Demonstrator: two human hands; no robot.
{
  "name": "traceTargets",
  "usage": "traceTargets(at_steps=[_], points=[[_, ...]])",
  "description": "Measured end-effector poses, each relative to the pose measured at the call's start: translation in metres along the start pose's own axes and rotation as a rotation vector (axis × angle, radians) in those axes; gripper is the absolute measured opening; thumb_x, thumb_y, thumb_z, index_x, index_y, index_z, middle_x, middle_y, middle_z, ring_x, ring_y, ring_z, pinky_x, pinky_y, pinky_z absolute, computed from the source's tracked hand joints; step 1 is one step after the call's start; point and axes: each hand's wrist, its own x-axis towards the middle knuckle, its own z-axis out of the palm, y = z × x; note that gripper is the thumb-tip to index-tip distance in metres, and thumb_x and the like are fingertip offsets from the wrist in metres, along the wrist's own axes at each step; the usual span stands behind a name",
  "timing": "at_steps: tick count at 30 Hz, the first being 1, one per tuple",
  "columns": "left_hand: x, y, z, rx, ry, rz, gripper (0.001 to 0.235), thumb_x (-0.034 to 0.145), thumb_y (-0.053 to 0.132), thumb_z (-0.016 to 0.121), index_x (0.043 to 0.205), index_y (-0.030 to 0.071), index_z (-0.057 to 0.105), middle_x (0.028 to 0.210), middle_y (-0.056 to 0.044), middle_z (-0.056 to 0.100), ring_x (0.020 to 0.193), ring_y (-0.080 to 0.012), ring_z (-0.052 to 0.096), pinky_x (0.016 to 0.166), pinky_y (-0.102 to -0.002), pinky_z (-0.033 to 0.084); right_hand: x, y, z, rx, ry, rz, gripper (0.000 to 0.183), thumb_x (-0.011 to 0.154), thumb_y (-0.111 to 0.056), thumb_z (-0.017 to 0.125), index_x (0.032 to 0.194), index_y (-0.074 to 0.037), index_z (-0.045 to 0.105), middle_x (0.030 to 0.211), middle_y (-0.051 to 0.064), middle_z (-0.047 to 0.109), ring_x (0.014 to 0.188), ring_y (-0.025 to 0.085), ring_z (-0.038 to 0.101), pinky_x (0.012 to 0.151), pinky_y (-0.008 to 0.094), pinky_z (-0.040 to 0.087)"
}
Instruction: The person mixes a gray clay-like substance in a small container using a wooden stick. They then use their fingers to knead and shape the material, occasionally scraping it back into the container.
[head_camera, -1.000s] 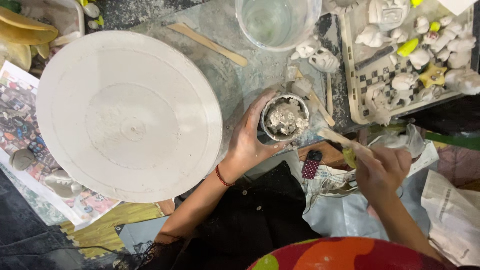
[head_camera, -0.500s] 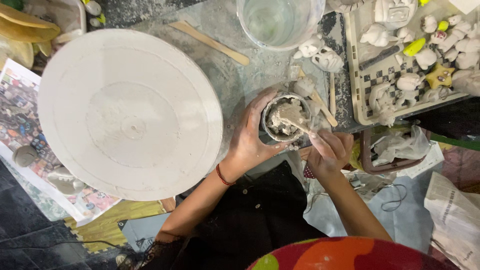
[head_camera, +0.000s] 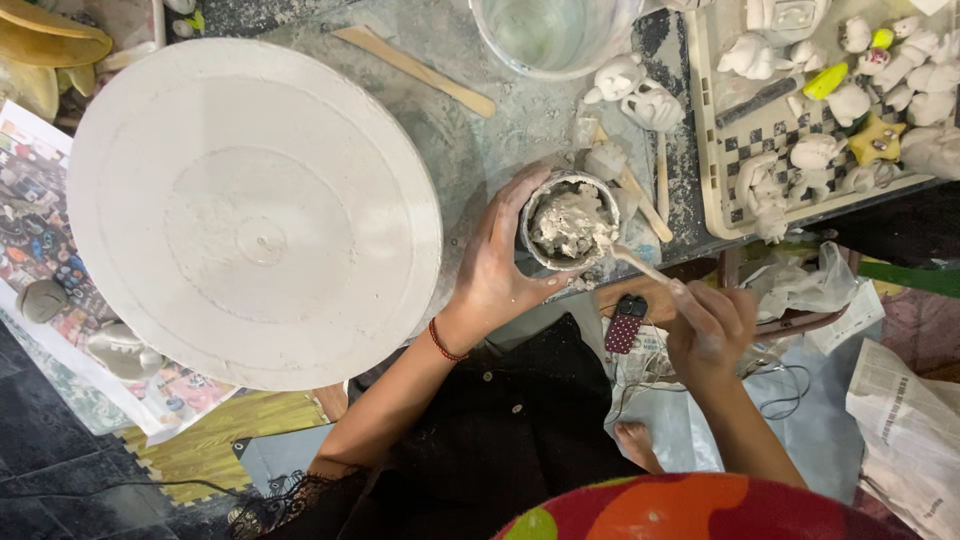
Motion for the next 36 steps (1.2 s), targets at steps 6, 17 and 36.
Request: traceTargets(at_steps=[6, 17, 36], points=[[0.0, 0.0, 0.001, -0.018, 0.036, 0.006, 0.102, 0.069, 0.016, 0.098, 0.15, 0.005, 0.036, 0.153, -0.018, 0.049, 0.146, -0.0351, 0.049, 0.125, -0.044, 0.043, -0.004, -0.001, 0.008, 0.173, 0.122, 0.172, 0.029, 0.101, 0.012, 0.065, 0.123, -0.004, 0.058, 0.112, 0.016, 0.069, 0.09, 0.029, 0.063, 0.077, 0.038, 0.048], [0.0, 0.0, 0.002, 0.0, 0.009, -0.022, 0.107, 0.068, 0.018, 0.099, 0.152, 0.005, 0.032, 0.154, -0.018, 0.046, 0.146, -0.0348, 0.047, 0.125, -0.044, 0.042, 0.044, -0.027, -0.016, 0.487, 0.052, 0.432, 0.02, 0.109, 0.008, 0.056, 0.127, 0.001, 0.061, 0.118, 0.014, 0.064, 0.1, 0.017, 0.062, 0.082, 0.025, 0.049], [0.002, 0.002, -0.001, -0.013, 0.01, -0.015, 0.106, 0.068, 0.016, 0.098, 0.152, 0.004, 0.033, 0.153, -0.018, 0.047, 0.145, -0.0356, 0.048, 0.124, -0.044, 0.042, 0.063, -0.056, 0.031, 0.424, 0.154, 0.289, 0.021, 0.099, 0.007, 0.068, 0.117, -0.002, 0.062, 0.112, 0.013, 0.062, 0.101, 0.025, 0.06, 0.089, 0.034, 0.05]])
